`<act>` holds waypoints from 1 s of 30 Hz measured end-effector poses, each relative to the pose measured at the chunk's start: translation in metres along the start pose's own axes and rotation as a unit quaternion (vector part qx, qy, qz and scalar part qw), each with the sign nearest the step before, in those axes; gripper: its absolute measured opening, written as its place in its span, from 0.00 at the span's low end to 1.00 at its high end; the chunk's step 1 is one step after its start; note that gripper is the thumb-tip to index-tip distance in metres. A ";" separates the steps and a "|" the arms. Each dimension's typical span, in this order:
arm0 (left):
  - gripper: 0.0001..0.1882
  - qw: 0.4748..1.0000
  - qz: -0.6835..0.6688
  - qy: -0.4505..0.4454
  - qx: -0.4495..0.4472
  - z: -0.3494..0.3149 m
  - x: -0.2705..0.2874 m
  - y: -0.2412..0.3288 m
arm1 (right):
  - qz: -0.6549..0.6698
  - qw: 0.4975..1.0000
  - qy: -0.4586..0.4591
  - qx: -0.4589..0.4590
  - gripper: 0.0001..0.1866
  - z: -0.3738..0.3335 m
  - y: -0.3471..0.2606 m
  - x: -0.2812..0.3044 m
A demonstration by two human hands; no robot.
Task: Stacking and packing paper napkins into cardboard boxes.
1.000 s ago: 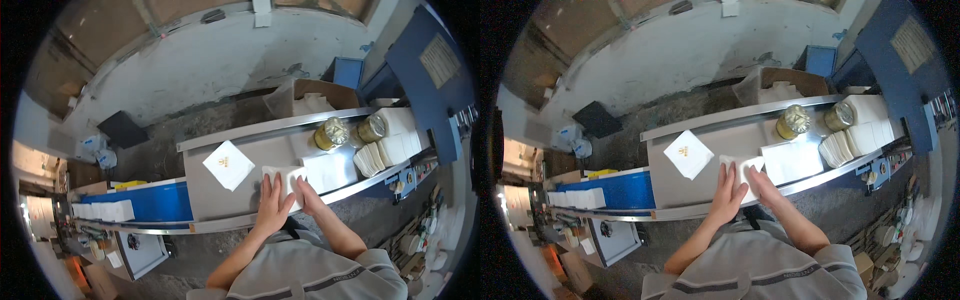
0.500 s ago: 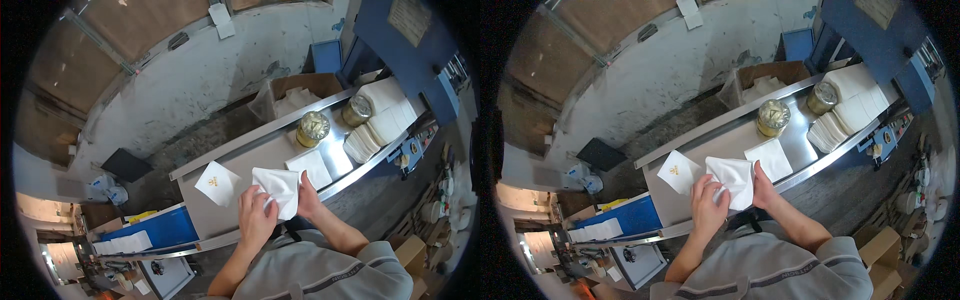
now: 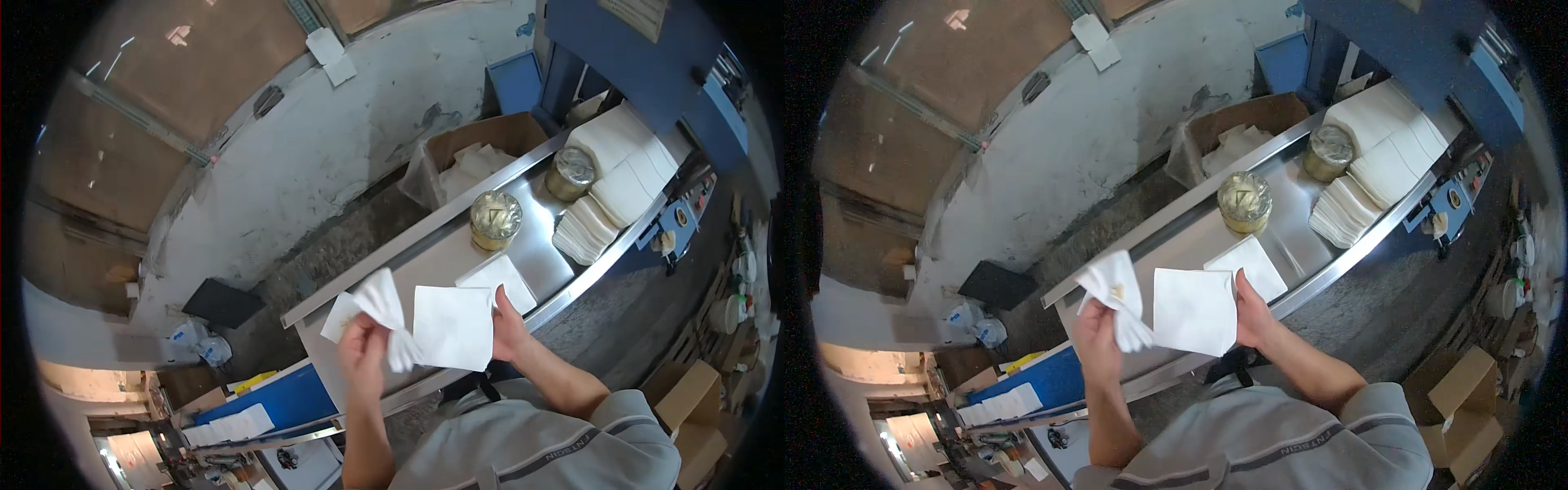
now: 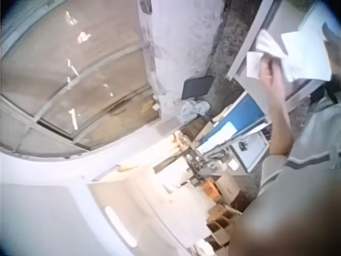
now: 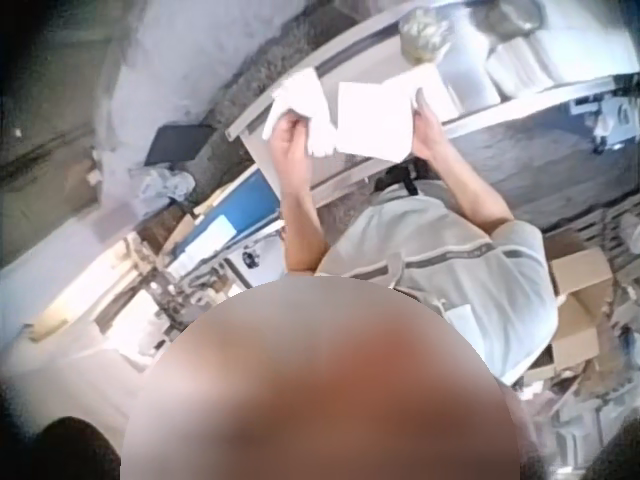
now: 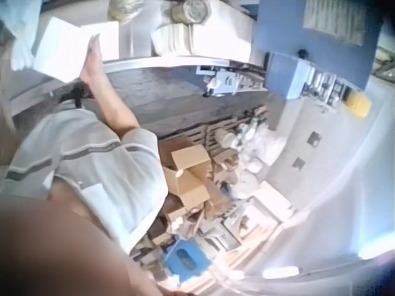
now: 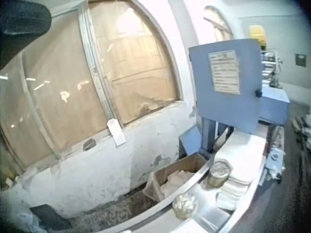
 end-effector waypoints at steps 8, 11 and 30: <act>0.19 0.968 -0.215 -0.127 -0.015 0.170 -0.082 -0.001 | -0.001 0.999 -0.005 0.046 0.47 -0.027 -0.017 0.009; 0.25 0.999 0.046 0.018 -0.016 0.176 -0.108 -0.022 | 0.025 0.996 -0.022 0.085 0.44 -0.040 -0.026 0.020; 0.29 0.977 -0.090 0.064 0.182 -0.026 0.012 -0.106 | -0.602 0.790 -0.092 0.074 0.27 -0.011 0.030 -0.052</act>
Point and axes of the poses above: each hand's wrist, its own z-axis towards the middle knuckle, its own x-axis out of the back of the hand, y = z × x, the point moved 1 cm from there along z, towards the middle knuckle, and after that the axes turned 2 degrees about y, right-handed, at the moved point
